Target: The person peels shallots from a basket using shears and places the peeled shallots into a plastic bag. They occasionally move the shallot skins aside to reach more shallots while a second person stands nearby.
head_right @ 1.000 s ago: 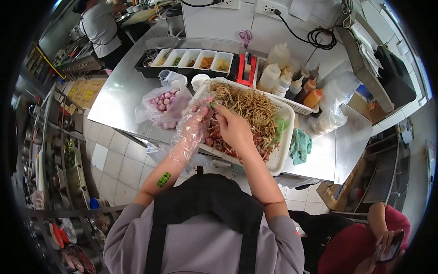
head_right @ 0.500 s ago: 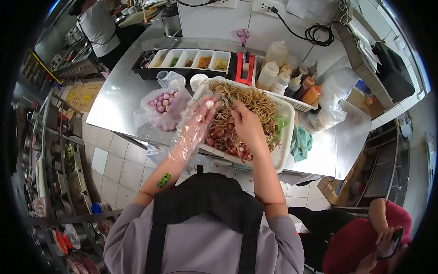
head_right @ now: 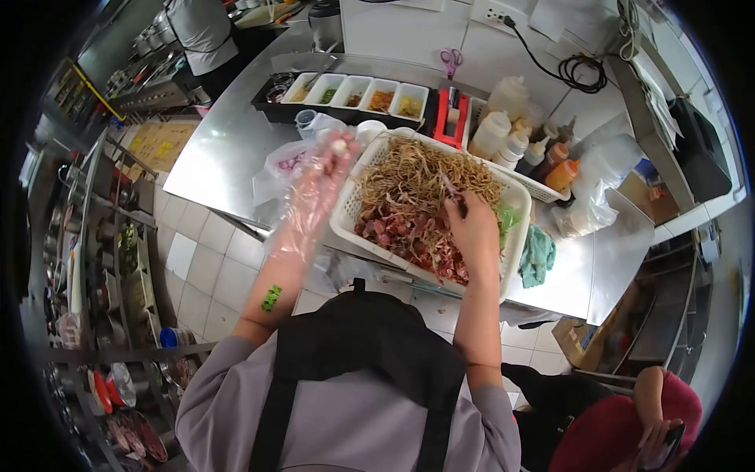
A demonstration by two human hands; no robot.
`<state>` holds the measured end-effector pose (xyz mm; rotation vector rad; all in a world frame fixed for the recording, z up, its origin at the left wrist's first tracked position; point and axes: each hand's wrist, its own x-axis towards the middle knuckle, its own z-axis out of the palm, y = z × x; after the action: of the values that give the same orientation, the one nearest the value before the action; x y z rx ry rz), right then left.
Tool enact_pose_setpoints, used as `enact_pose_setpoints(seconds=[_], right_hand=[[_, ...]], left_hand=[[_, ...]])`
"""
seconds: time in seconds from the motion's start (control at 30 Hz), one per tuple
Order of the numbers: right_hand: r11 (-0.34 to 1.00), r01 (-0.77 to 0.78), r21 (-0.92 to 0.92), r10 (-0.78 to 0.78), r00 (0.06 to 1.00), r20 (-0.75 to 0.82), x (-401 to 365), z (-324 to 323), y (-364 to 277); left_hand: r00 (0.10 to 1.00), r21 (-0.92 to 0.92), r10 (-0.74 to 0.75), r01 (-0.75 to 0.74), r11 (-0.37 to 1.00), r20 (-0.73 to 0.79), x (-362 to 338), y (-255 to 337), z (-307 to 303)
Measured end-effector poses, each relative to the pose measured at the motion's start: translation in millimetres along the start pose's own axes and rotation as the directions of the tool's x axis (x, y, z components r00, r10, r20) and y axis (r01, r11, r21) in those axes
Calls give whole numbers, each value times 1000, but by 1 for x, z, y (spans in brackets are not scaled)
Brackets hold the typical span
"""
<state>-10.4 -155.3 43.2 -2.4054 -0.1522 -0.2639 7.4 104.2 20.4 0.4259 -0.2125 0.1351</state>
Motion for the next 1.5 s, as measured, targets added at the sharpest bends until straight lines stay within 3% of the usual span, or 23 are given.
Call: enact_pose_setpoints(seconds=[0.03,0.07,0.1,0.13,0.2,0.23,0.3,0.53,0.57,0.6,0.63,0.67,0.7,0.73,0.83,0.9,1.0,1.1,1.13,1.2,1.33,1.43,1.5], right_hand=[[1000,-5,-14,5,1000,8,-1,-4,2],[1000,-12,-28,13,1000,15,-1,-7,2],[1000,-9,-24,9,1000,22,-2,-9,1],[1000,-4,-18,5,1000,15,-3,-12,-1],[1000,-8,-17,9,1000,23,-3,-13,0],[1000,-7,-14,7,1000,25,-4,-14,-1],[999,6,-51,-5,1000,19,-5,-17,-5],[992,124,-26,-126,989,-83,0,-17,15],[998,49,40,-49,999,6,-1,-22,2],[995,-36,97,27,995,97,-3,-23,-10],[984,-12,179,-6,995,97,-2,-13,-10],[966,11,258,-36,995,92,-1,-2,-10],[970,5,241,-33,993,112,-3,0,-24],[939,107,328,-128,991,43,-1,15,-19],[893,-31,449,-12,995,95,-2,22,-43],[914,89,397,-85,996,-28,0,24,-47],[873,5,487,-27,999,36,2,33,-33],[777,10,630,11,1000,-29,6,34,-25],[830,-67,553,69,997,17,5,22,-29],[791,-100,603,92,995,45,9,17,-25],[797,-141,588,102,990,98,16,24,-15],[820,-93,564,39,993,107,16,23,-17],[834,-55,549,5,996,92,15,20,-18]], left_hand=[[1000,5,9,-9,1000,-5,-2,17,9],[992,378,52,-3,926,-119,-4,34,21],[969,693,131,53,719,-210,-6,49,27],[968,696,136,52,716,-213,-2,61,16],[949,689,-98,287,665,-301,15,80,-25],[948,691,-95,287,664,-302,25,84,-53],[962,932,-136,265,248,-238,39,87,-86],[987,950,-56,158,270,-148,29,86,-63],[983,712,-10,142,687,-185,28,68,-52],[970,312,3,74,947,-241,27,50,-40],[972,307,-15,89,948,-234,26,34,-30],[966,6,-146,150,989,-214,25,18,-21],[950,-295,-268,213,931,-160,21,4,-11],[937,-347,-346,305,887,-59,15,-8,3],[900,-370,-435,401,838,-11,0,-40,33],[888,-297,-455,454,840,69,-1,-53,29],[871,-83,-474,486,870,124,-9,-58,41],[885,47,-452,450,892,109,-12,-59,36],[883,47,-456,453,890,110,-14,-57,38],[908,552,-417,369,747,-43,-21,-51,46],[909,613,-416,310,727,34,-27,-53,33],[905,512,-423,384,768,-43,-27,-57,28],[848,443,-476,529,723,-235,-24,-52,24]])
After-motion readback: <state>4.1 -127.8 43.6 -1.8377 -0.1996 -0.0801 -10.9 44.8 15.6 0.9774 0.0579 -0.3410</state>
